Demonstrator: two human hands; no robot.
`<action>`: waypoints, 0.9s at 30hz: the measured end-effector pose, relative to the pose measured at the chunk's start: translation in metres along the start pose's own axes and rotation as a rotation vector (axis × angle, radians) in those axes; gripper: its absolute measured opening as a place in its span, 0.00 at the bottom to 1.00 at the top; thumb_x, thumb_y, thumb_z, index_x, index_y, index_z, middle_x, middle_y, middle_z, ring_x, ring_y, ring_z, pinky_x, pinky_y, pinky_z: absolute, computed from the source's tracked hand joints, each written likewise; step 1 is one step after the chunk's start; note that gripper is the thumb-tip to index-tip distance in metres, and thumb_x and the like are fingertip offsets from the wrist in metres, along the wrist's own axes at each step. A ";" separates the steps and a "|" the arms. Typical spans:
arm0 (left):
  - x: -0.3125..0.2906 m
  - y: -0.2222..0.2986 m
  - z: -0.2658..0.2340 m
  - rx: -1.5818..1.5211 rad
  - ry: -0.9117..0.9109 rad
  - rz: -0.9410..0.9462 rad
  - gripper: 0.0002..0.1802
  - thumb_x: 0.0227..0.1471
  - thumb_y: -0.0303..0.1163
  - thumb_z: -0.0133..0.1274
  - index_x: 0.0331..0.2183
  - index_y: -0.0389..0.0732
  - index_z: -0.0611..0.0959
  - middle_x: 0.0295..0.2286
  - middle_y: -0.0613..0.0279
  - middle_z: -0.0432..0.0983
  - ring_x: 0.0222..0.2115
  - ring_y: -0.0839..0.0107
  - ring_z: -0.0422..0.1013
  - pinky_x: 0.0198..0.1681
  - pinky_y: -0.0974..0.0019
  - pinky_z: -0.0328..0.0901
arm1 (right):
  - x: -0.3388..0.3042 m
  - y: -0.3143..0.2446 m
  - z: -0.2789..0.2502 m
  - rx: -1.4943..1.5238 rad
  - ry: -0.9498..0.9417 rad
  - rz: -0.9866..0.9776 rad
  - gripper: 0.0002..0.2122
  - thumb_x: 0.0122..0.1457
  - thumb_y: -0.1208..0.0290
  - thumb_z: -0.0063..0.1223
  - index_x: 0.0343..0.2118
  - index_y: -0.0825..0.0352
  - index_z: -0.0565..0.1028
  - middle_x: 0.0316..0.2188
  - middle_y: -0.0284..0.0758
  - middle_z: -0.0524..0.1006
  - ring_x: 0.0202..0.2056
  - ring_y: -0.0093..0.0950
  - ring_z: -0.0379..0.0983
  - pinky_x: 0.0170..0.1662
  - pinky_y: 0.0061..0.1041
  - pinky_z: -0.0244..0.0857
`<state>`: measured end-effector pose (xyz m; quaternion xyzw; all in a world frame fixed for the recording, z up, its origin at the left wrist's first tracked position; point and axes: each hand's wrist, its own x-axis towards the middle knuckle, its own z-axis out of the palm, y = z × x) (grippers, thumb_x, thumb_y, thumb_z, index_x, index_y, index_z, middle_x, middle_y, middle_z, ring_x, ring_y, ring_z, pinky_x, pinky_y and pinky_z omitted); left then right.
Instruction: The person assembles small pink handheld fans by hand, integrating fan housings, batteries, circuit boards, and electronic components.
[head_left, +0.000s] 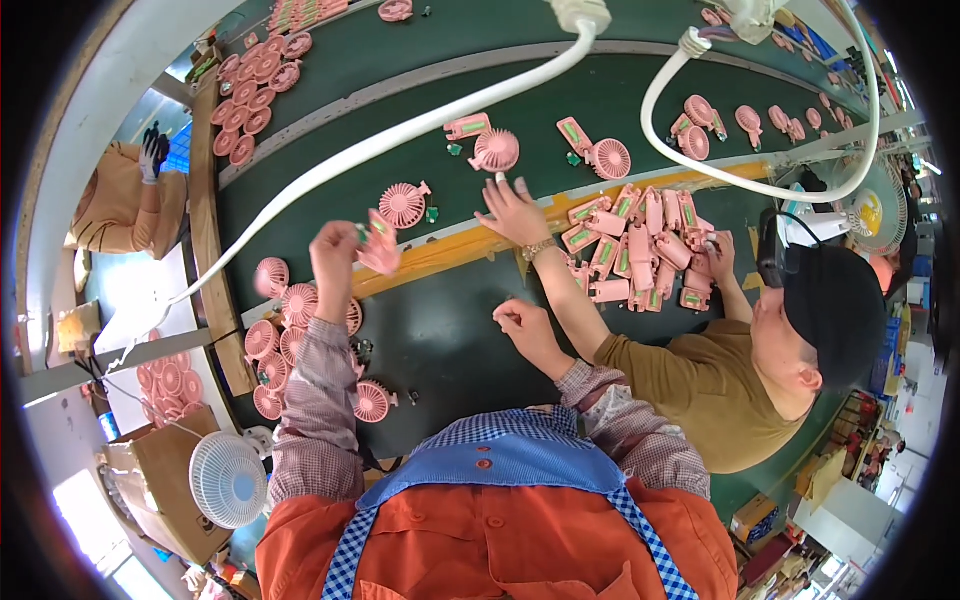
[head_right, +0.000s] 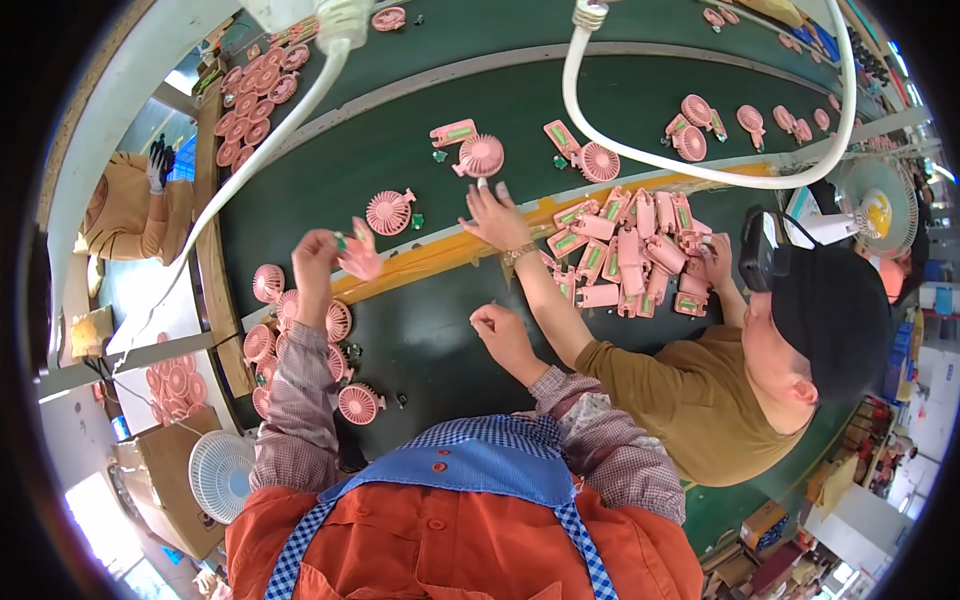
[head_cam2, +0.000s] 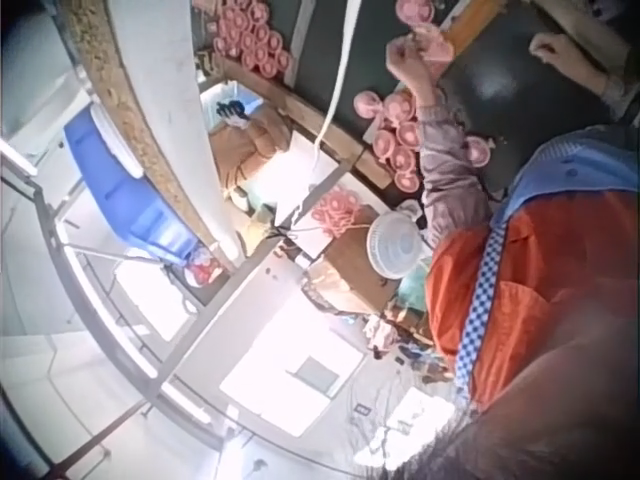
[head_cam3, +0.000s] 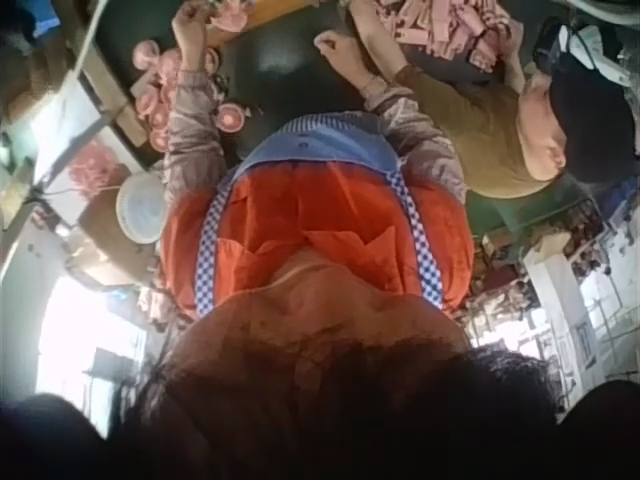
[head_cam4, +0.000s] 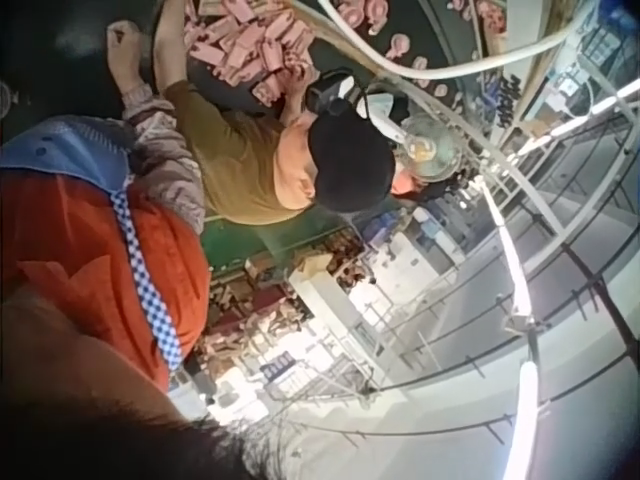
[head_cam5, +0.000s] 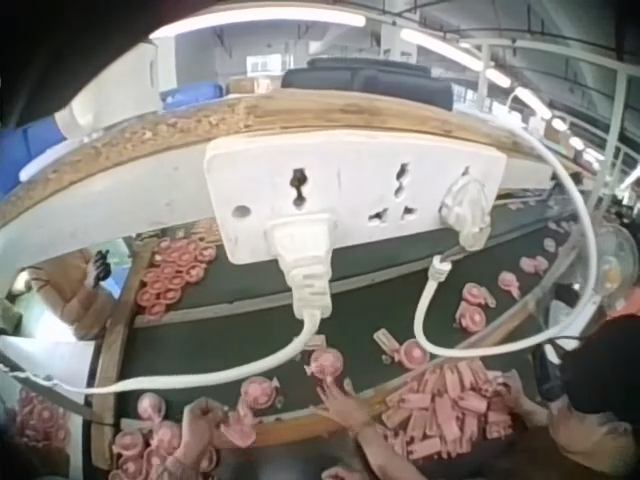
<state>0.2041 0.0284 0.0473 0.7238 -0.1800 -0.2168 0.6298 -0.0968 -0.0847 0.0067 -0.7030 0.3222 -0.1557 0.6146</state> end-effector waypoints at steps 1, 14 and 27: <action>0.014 -0.002 -0.005 -0.016 0.029 0.014 0.02 0.48 0.21 0.48 0.26 0.36 0.76 0.21 0.71 0.70 0.19 0.83 0.64 0.21 0.79 0.59 | -0.003 0.002 0.000 -0.034 -0.028 0.036 0.02 0.49 0.78 0.52 0.27 0.69 0.74 0.22 0.37 0.73 0.24 0.26 0.71 0.28 0.22 0.64; 0.118 -0.061 0.000 -0.753 0.240 -0.273 0.10 0.53 0.25 0.43 0.37 0.33 0.74 0.36 0.49 0.76 0.27 0.68 0.74 0.27 0.75 0.68 | -0.024 0.065 -0.012 -0.384 -0.103 0.167 0.04 0.48 0.72 0.50 0.25 0.66 0.74 0.27 0.40 0.75 0.32 0.40 0.72 0.35 0.36 0.66; 0.083 -0.151 -0.095 -0.351 0.195 -0.367 0.13 0.49 0.24 0.49 0.39 0.34 0.71 0.28 0.58 0.73 0.26 0.68 0.72 0.27 0.73 0.67 | -0.032 0.068 -0.005 -0.501 -0.217 0.091 0.04 0.46 0.73 0.50 0.25 0.66 0.75 0.26 0.41 0.74 0.32 0.40 0.71 0.36 0.37 0.65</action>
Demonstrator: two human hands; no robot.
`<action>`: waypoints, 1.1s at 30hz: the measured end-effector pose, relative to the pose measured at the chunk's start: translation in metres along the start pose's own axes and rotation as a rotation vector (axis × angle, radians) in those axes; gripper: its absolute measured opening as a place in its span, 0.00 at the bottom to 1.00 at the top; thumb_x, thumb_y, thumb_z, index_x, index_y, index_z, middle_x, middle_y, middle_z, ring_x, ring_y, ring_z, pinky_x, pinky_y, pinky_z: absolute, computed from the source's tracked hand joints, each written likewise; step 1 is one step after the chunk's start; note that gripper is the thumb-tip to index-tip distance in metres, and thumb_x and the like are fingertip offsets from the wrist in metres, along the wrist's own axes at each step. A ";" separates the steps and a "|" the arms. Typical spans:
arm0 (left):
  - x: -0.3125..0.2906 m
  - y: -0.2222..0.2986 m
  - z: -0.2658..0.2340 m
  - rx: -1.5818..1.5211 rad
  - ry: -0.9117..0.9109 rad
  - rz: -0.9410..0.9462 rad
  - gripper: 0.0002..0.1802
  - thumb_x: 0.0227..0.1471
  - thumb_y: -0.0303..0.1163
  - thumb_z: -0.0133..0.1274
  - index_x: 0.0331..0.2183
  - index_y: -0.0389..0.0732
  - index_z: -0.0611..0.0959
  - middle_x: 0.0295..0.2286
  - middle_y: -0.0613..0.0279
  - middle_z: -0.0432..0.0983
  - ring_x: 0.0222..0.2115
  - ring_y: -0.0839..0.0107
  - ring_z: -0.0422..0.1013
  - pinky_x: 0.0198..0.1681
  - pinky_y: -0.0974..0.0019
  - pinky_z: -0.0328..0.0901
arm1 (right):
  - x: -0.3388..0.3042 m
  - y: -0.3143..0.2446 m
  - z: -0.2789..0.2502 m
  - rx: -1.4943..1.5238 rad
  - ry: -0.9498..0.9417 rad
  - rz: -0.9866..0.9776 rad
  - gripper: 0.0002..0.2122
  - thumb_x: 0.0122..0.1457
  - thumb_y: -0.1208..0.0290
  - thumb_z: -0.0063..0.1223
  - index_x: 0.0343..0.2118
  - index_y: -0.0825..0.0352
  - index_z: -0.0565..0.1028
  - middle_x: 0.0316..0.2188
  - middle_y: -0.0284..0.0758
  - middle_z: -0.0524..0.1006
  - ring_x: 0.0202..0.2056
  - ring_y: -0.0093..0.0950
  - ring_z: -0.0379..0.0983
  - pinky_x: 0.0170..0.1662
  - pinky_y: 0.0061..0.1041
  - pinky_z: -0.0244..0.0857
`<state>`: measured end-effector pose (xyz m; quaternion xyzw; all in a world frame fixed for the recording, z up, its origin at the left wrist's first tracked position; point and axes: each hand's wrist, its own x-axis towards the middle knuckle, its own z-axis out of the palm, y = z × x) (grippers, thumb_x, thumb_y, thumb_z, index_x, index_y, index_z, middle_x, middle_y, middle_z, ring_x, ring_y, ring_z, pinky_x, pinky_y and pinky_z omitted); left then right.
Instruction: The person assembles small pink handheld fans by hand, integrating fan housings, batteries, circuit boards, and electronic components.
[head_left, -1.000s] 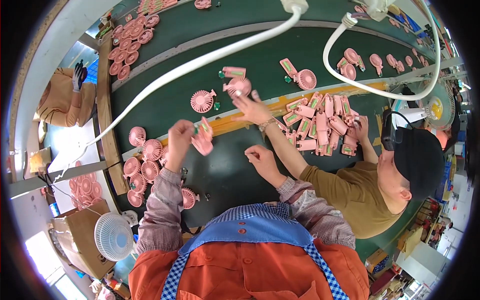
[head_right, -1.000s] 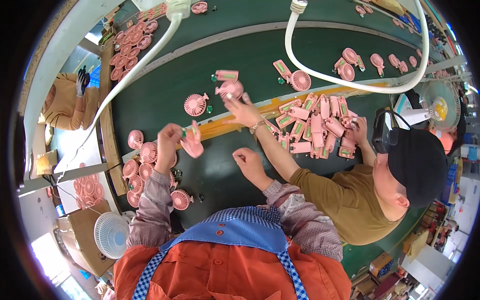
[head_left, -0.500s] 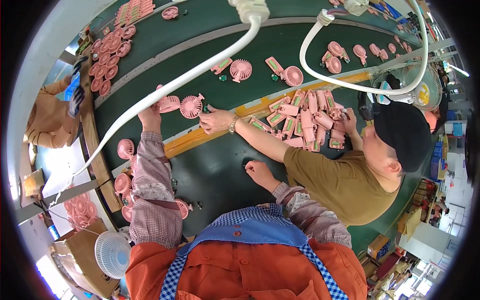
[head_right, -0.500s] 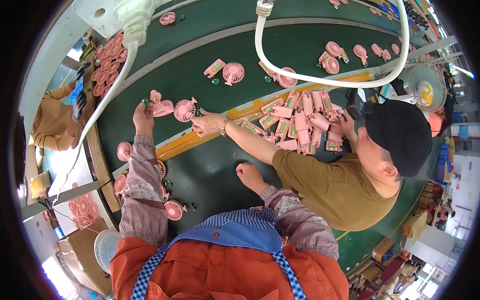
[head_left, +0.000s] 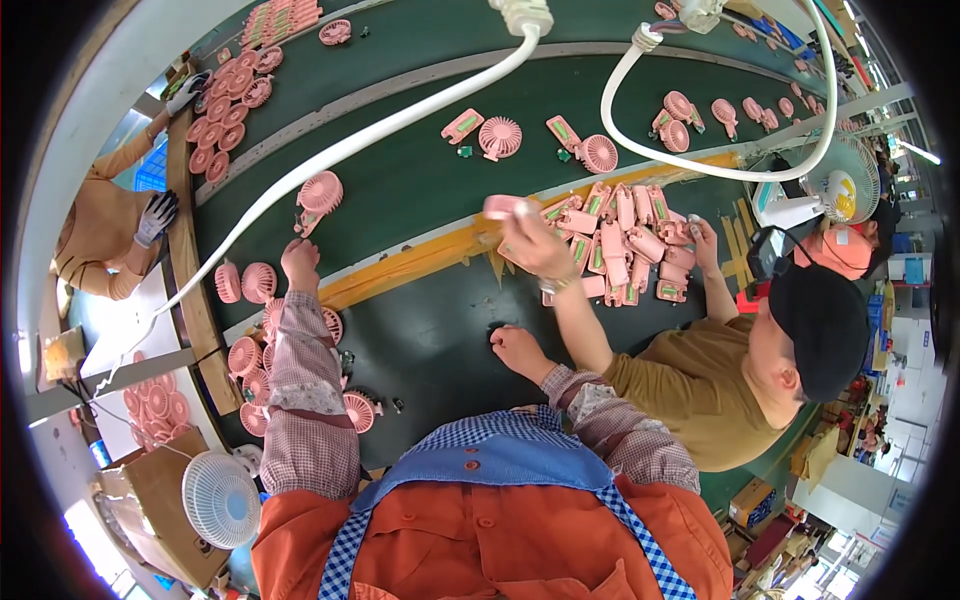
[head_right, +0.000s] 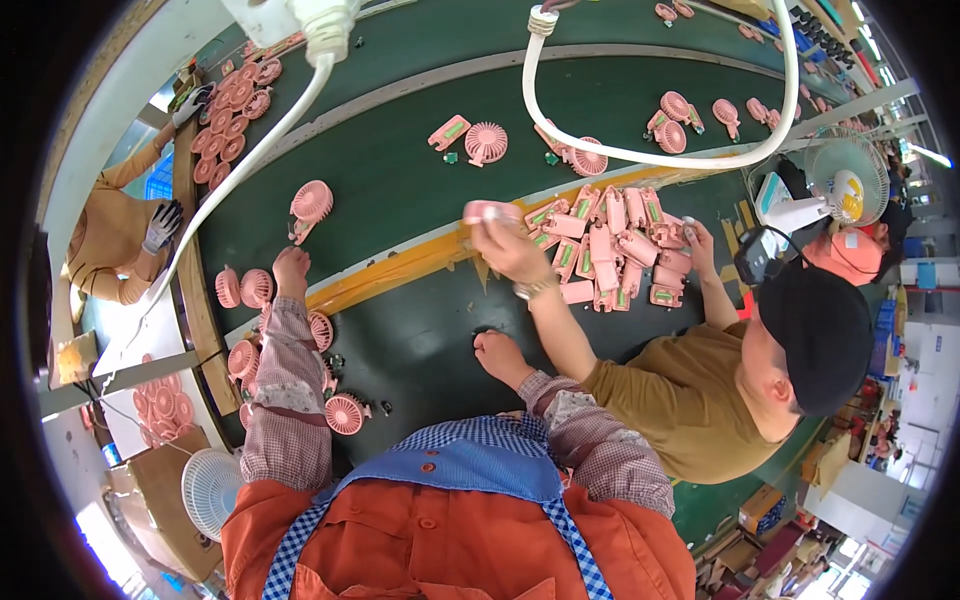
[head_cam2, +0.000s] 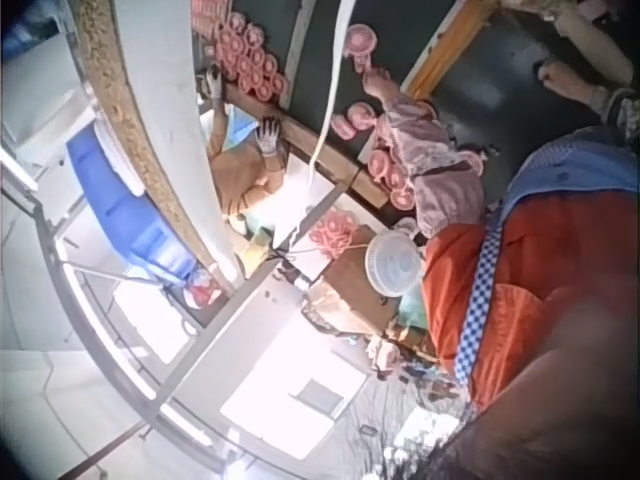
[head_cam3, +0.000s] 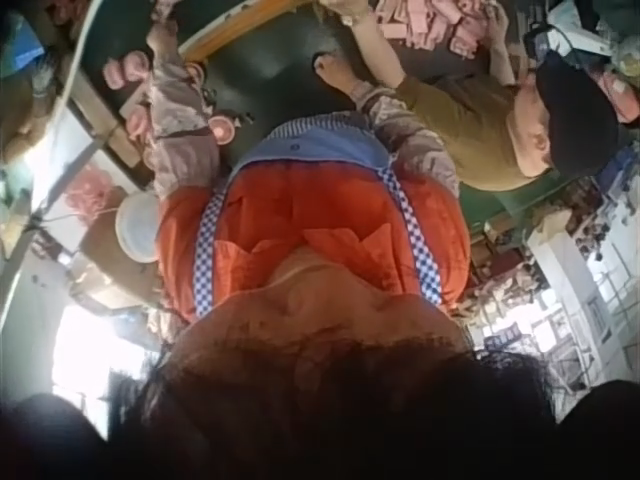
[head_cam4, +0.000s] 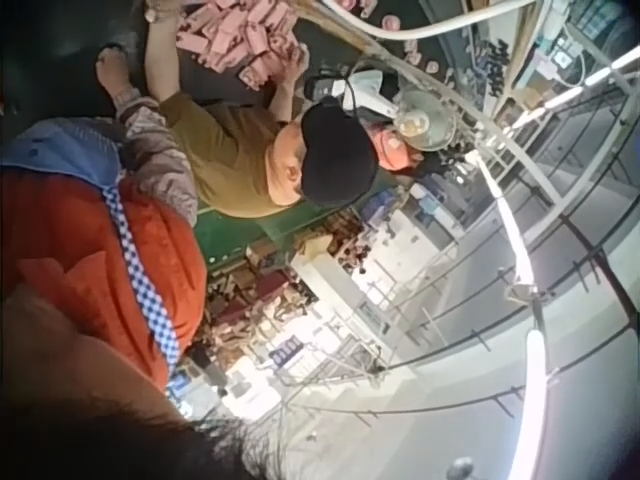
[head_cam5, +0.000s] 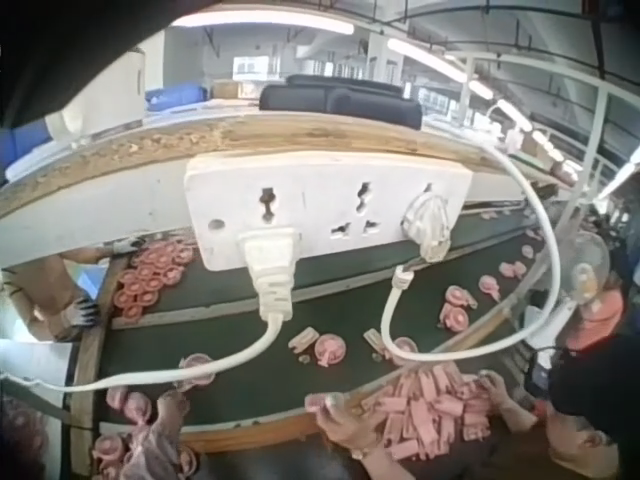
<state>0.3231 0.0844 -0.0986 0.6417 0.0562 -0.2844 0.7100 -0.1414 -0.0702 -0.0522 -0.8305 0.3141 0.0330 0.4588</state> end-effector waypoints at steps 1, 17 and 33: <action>-0.026 -0.002 0.033 0.006 0.116 0.031 0.17 0.46 0.22 0.50 0.41 0.31 0.70 0.27 0.59 0.72 0.25 0.71 0.71 0.26 0.73 0.66 | 0.001 0.009 -0.001 -0.008 0.057 0.017 0.04 0.46 0.74 0.50 0.25 0.66 0.75 0.26 0.41 0.74 0.32 0.41 0.71 0.36 0.37 0.65; -0.275 -0.022 -0.058 0.237 0.180 0.142 0.11 0.51 0.21 0.47 0.38 0.34 0.75 0.27 0.65 0.74 0.24 0.78 0.70 0.25 0.77 0.65 | 0.065 0.038 -0.068 -0.445 0.560 -0.041 0.07 0.48 0.77 0.46 0.30 0.64 0.76 0.25 0.41 0.72 0.31 0.40 0.68 0.35 0.40 0.61; -0.355 -0.046 -0.033 1.320 -0.186 0.600 0.16 0.36 0.22 0.51 0.34 0.40 0.76 0.35 0.57 0.69 0.40 0.58 0.64 0.45 0.59 0.59 | -0.021 -0.048 -0.007 0.559 -0.114 0.132 0.06 0.55 0.75 0.49 0.29 0.73 0.75 0.24 0.34 0.78 0.25 0.21 0.75 0.25 0.16 0.65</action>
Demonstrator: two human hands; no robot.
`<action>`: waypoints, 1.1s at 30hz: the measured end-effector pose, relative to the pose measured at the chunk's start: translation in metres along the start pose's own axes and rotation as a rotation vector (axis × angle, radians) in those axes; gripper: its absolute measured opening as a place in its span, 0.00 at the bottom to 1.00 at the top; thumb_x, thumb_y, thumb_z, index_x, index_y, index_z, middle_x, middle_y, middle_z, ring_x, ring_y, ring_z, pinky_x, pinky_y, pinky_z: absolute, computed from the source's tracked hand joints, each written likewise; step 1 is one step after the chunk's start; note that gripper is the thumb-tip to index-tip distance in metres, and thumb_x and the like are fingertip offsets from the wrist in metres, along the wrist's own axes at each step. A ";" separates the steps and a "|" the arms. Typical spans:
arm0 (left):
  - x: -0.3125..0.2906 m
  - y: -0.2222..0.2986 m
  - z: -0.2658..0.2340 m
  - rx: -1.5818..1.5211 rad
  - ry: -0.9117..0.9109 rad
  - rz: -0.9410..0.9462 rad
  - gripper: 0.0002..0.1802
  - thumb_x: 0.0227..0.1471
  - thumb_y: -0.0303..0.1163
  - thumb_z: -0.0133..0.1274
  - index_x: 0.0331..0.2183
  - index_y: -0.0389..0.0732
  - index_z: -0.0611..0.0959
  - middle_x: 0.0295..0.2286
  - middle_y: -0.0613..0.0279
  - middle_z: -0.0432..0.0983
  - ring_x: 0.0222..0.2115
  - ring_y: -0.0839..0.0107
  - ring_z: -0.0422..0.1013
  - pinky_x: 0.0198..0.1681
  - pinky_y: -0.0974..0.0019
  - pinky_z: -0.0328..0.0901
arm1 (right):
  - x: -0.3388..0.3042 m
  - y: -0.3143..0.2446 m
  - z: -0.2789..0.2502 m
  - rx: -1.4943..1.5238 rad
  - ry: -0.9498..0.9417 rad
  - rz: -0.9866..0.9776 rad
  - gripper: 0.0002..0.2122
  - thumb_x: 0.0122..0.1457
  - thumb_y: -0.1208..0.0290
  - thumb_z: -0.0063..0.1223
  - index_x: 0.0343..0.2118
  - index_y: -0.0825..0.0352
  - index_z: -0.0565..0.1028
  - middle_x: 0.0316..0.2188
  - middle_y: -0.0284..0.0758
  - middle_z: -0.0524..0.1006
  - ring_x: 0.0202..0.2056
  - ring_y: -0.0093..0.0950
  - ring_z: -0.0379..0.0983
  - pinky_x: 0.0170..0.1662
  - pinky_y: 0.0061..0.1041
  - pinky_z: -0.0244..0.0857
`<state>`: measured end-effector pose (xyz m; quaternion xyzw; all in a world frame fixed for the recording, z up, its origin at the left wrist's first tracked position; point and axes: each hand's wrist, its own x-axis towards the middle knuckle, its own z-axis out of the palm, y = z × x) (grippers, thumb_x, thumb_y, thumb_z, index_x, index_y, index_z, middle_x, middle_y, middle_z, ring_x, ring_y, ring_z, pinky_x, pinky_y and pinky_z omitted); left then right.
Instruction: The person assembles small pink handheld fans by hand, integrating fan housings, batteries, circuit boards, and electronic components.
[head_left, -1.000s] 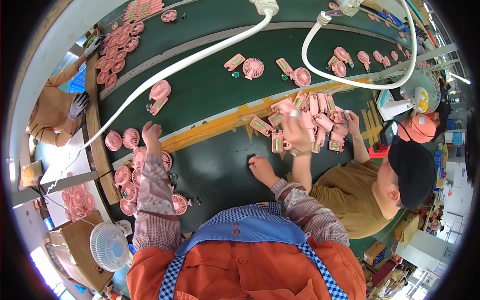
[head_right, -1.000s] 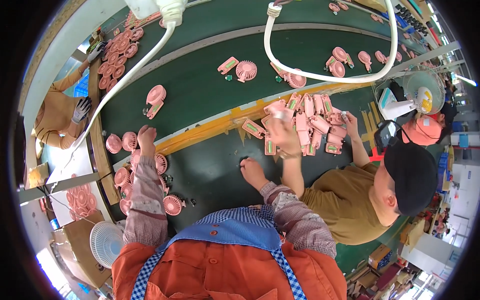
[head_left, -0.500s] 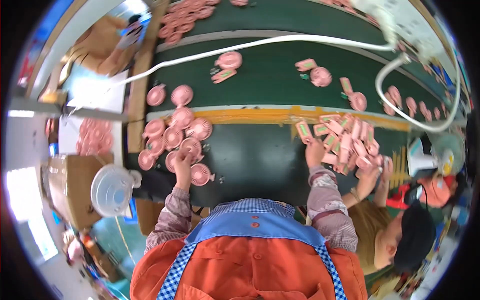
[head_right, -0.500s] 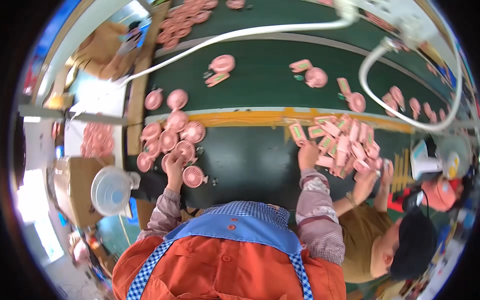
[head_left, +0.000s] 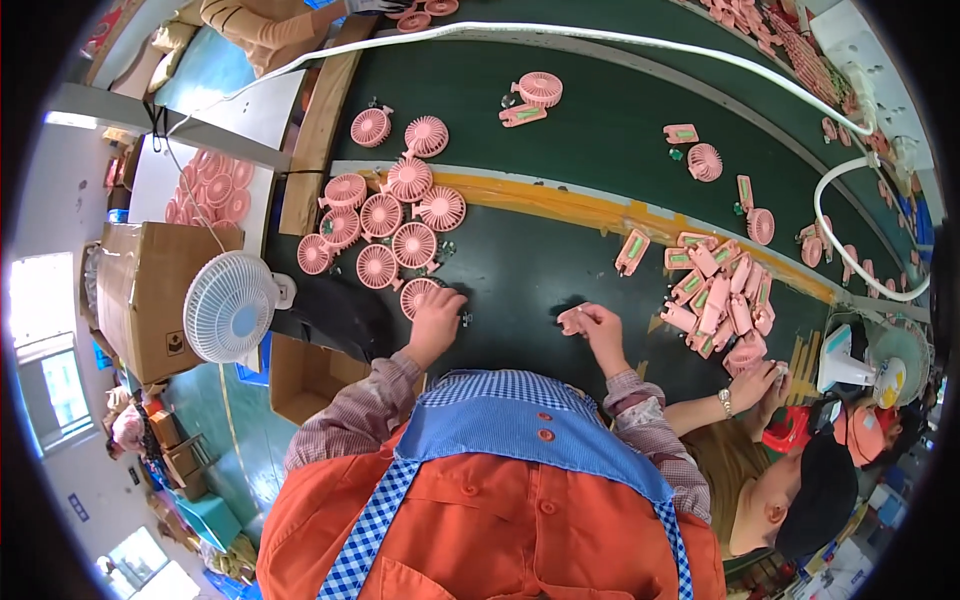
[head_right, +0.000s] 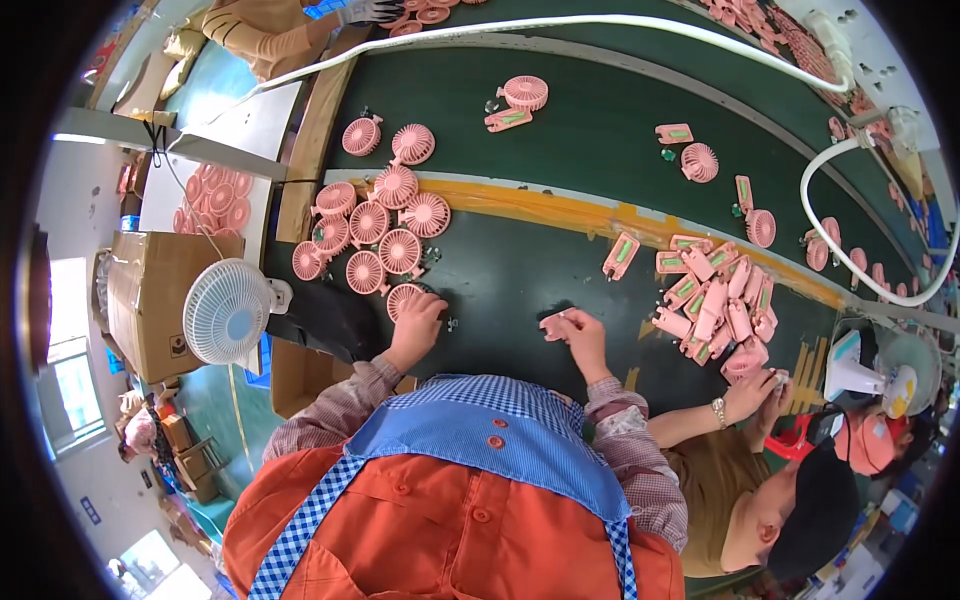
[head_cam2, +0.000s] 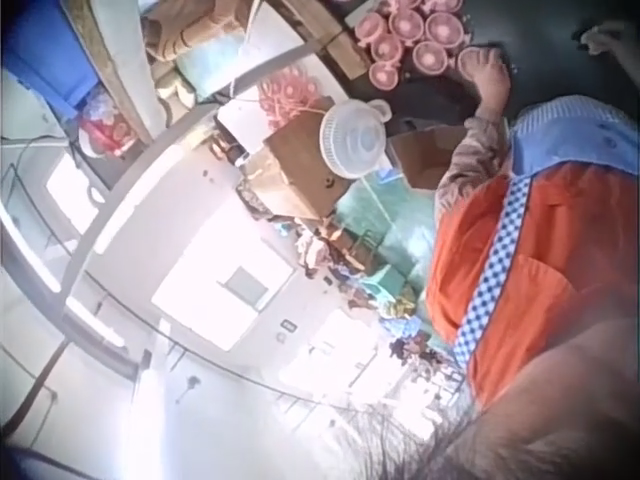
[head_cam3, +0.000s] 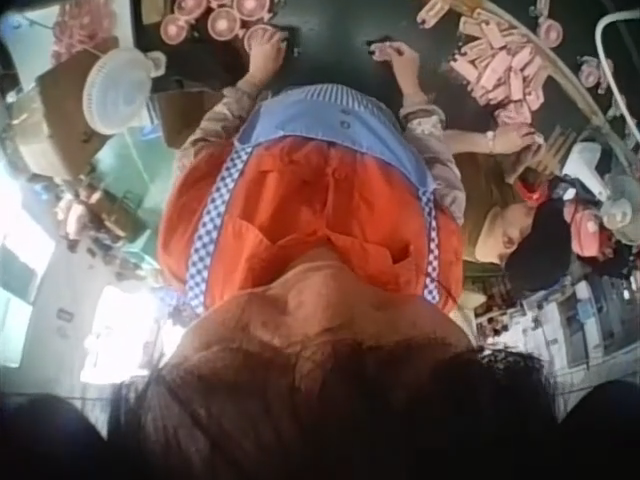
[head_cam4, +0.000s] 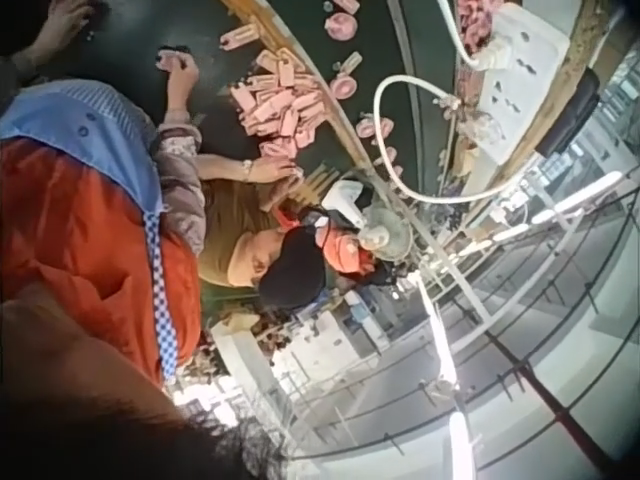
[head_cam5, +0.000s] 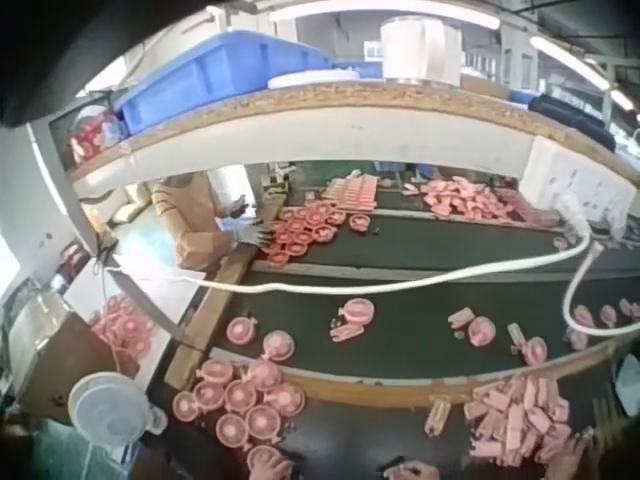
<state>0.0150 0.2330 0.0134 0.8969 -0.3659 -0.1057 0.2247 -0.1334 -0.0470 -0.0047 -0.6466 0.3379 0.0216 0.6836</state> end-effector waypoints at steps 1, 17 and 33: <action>0.001 -0.003 0.011 0.056 -0.034 0.061 0.15 0.37 0.24 0.50 0.34 0.41 0.76 0.35 0.58 0.68 0.41 0.59 0.64 0.46 0.59 0.58 | -0.001 0.003 0.007 0.045 -0.028 0.025 0.07 0.55 0.73 0.49 0.28 0.71 0.75 0.22 0.32 0.77 0.23 0.19 0.75 0.22 0.13 0.61; 0.026 -0.016 0.044 -0.111 -0.305 0.029 0.06 0.43 0.27 0.51 0.29 0.38 0.74 0.26 0.52 0.74 0.27 0.62 0.73 0.30 0.60 0.65 | -0.008 -0.016 0.040 0.313 -0.187 0.063 0.07 0.57 0.74 0.46 0.29 0.72 0.75 0.24 0.31 0.76 0.22 0.15 0.67 0.25 0.12 0.58; 0.051 0.066 -0.012 -1.346 -0.335 -0.354 0.05 0.48 0.17 0.49 0.31 0.36 0.72 0.23 0.65 0.73 0.22 0.81 0.68 0.25 0.78 0.63 | -0.028 -0.063 0.064 -0.384 -0.001 -0.675 0.04 0.51 0.81 0.50 0.31 0.71 0.73 0.25 0.38 0.75 0.26 0.29 0.74 0.29 0.24 0.67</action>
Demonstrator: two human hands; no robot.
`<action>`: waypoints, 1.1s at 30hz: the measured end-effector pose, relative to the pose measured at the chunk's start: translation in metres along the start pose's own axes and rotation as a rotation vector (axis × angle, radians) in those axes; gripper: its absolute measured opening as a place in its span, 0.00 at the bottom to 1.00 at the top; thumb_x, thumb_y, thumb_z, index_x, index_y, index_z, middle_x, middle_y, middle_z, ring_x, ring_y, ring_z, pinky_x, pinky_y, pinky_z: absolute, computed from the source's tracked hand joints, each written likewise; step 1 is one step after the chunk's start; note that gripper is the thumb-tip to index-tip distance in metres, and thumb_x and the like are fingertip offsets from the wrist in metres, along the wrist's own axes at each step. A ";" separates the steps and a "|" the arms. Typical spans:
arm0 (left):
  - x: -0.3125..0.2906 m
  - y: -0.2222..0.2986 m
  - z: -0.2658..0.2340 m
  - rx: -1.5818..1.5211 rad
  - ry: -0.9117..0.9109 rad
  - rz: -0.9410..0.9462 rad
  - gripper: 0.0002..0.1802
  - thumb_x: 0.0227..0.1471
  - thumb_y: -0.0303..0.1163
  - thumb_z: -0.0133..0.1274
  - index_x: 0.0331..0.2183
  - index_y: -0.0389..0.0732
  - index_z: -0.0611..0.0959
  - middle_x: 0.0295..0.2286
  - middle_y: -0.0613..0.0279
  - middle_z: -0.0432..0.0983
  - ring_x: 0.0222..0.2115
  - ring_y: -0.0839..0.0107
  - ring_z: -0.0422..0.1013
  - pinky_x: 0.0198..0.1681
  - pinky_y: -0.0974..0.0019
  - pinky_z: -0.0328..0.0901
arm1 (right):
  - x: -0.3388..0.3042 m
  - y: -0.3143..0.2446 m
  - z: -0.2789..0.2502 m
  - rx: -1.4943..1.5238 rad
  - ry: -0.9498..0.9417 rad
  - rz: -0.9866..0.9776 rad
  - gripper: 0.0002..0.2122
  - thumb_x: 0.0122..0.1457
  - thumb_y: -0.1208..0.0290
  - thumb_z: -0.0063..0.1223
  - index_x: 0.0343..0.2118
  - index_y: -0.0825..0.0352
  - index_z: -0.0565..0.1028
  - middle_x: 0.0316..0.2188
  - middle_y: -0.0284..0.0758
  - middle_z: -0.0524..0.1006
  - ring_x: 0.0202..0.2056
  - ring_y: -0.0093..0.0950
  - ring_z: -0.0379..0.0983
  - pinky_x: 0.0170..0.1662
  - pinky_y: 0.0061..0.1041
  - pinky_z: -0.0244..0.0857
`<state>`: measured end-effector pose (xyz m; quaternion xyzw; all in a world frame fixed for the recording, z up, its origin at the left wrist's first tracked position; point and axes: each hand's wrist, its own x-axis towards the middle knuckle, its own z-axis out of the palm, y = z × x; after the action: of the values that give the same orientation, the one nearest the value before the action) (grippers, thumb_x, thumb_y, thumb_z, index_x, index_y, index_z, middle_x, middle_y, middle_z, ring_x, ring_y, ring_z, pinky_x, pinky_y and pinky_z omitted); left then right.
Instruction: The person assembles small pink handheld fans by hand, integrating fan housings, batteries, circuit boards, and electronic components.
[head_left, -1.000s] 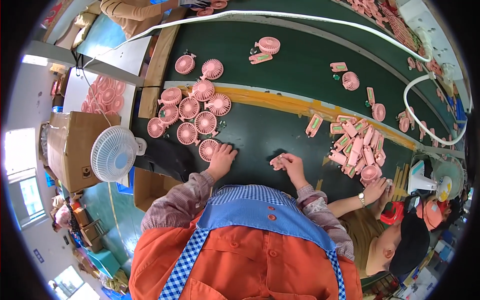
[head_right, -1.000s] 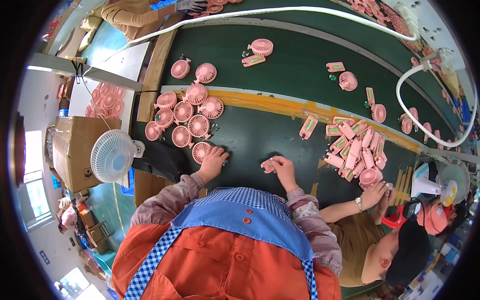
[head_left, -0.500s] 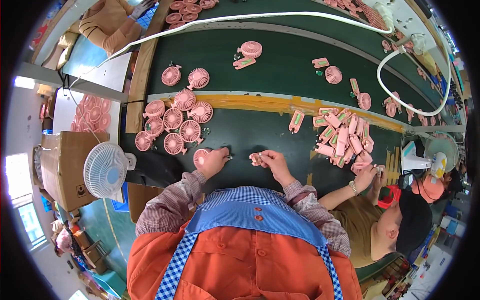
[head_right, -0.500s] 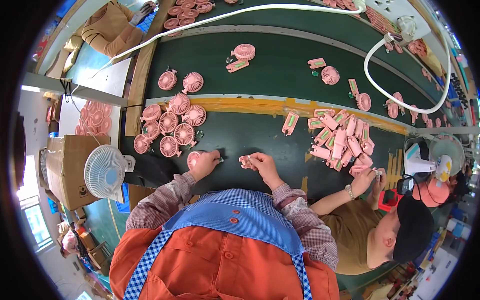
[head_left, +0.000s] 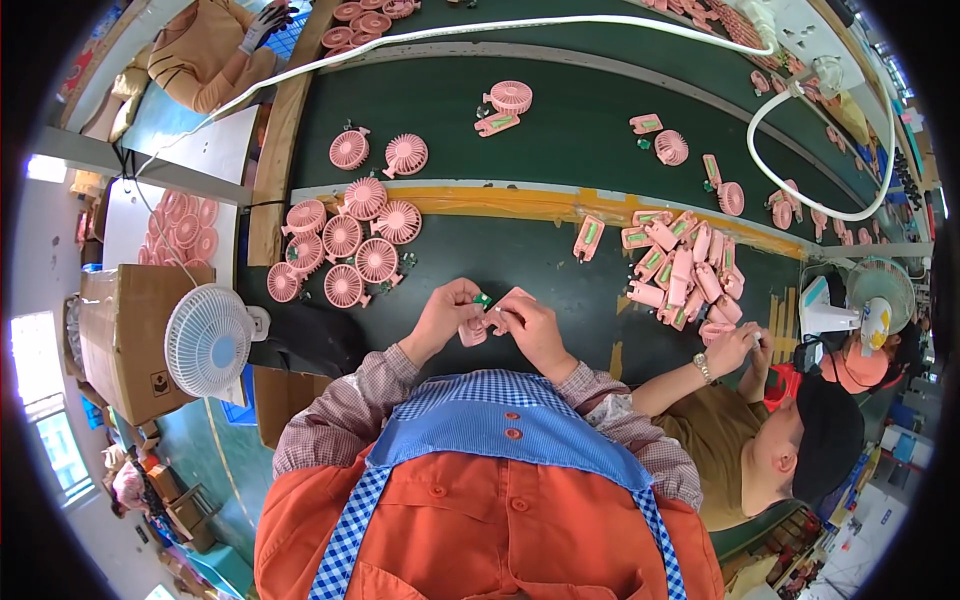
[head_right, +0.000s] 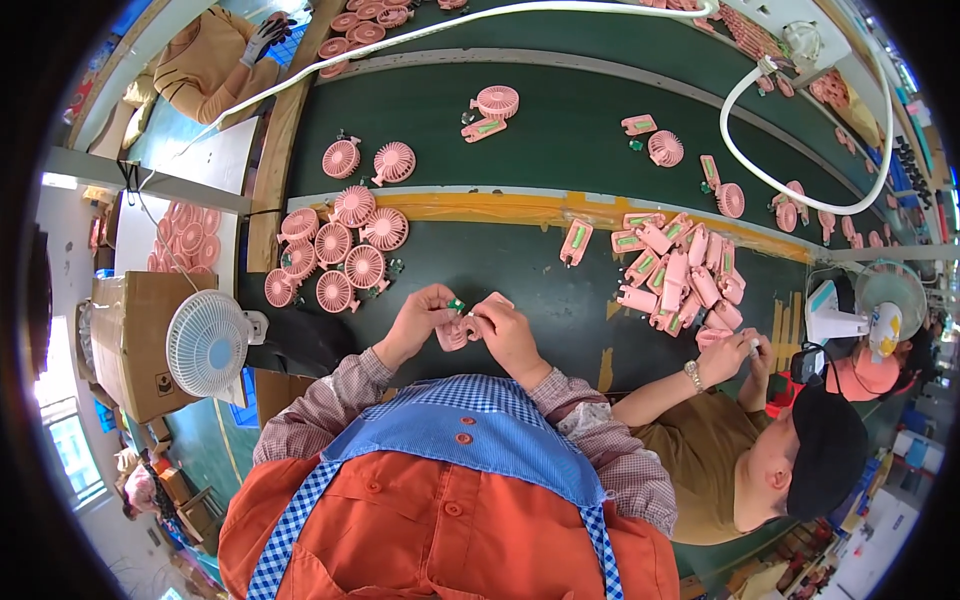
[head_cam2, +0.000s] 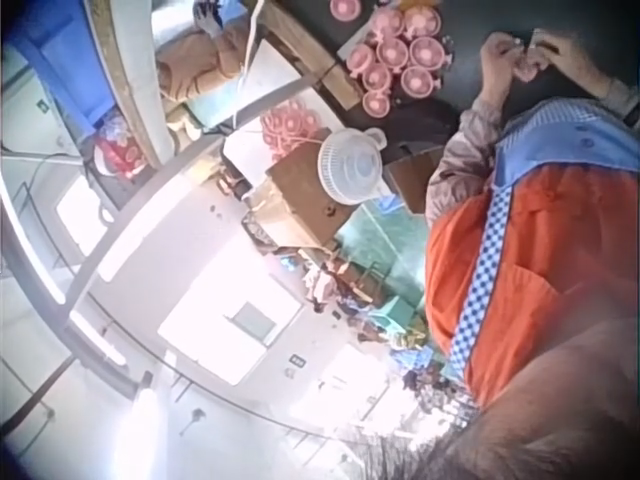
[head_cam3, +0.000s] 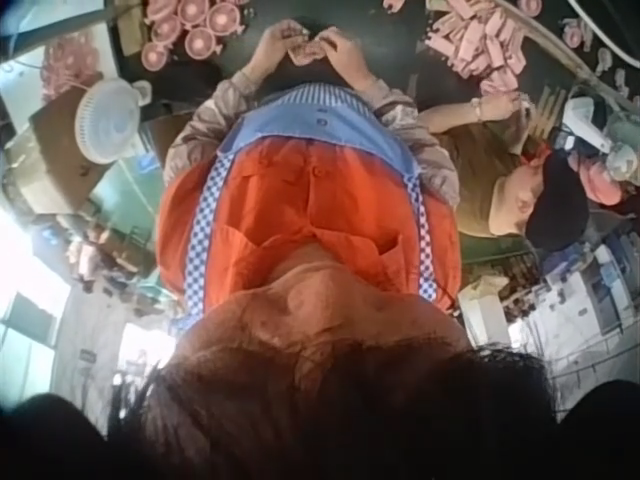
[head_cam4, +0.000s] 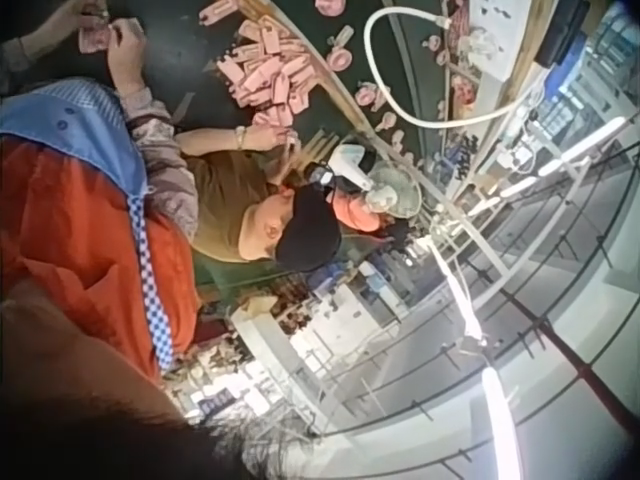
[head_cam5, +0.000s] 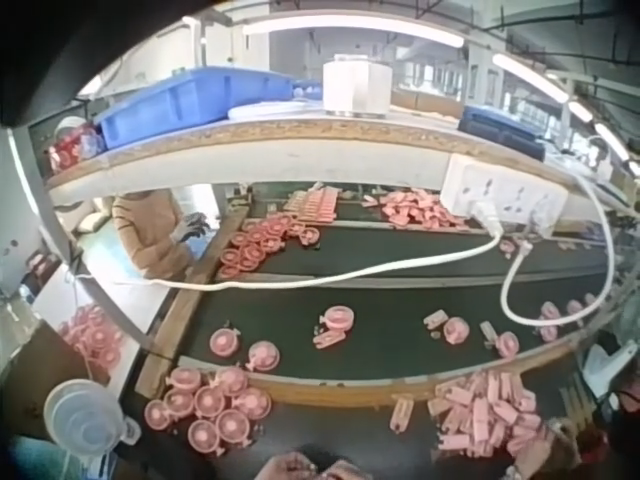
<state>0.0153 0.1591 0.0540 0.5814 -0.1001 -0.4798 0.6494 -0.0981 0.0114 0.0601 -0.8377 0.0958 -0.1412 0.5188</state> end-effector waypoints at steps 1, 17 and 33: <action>0.000 0.000 0.000 -0.009 -0.024 -0.015 0.05 0.48 0.18 0.49 0.31 0.36 0.72 0.24 0.65 0.73 0.22 0.81 0.68 0.25 0.78 0.63 | 0.000 -0.002 0.000 0.000 0.002 0.001 0.04 0.51 0.81 0.50 0.31 0.71 0.73 0.25 0.38 0.75 0.26 0.29 0.74 0.29 0.24 0.67; -0.001 0.012 0.019 -0.092 -0.025 0.040 0.04 0.52 0.19 0.45 0.32 0.35 0.73 0.23 0.66 0.71 0.20 0.80 0.68 0.24 0.78 0.65 | 0.004 -0.015 -0.011 -0.349 0.064 -0.161 0.04 0.48 0.76 0.51 0.28 0.66 0.72 0.23 0.35 0.73 0.23 0.35 0.73 0.25 0.30 0.67; -0.010 0.041 0.029 0.146 -0.060 0.071 0.04 0.52 0.18 0.43 0.32 0.34 0.72 0.29 0.65 0.72 0.25 0.81 0.68 0.28 0.76 0.66 | 0.014 -0.032 -0.019 0.587 -0.073 0.503 0.05 0.55 0.78 0.48 0.24 0.72 0.71 0.19 0.34 0.75 0.18 0.17 0.70 0.19 0.15 0.62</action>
<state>0.0107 0.1419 0.1017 0.6086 -0.1750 -0.4652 0.6185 -0.0906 0.0050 0.0988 -0.6085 0.2355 -0.0011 0.7578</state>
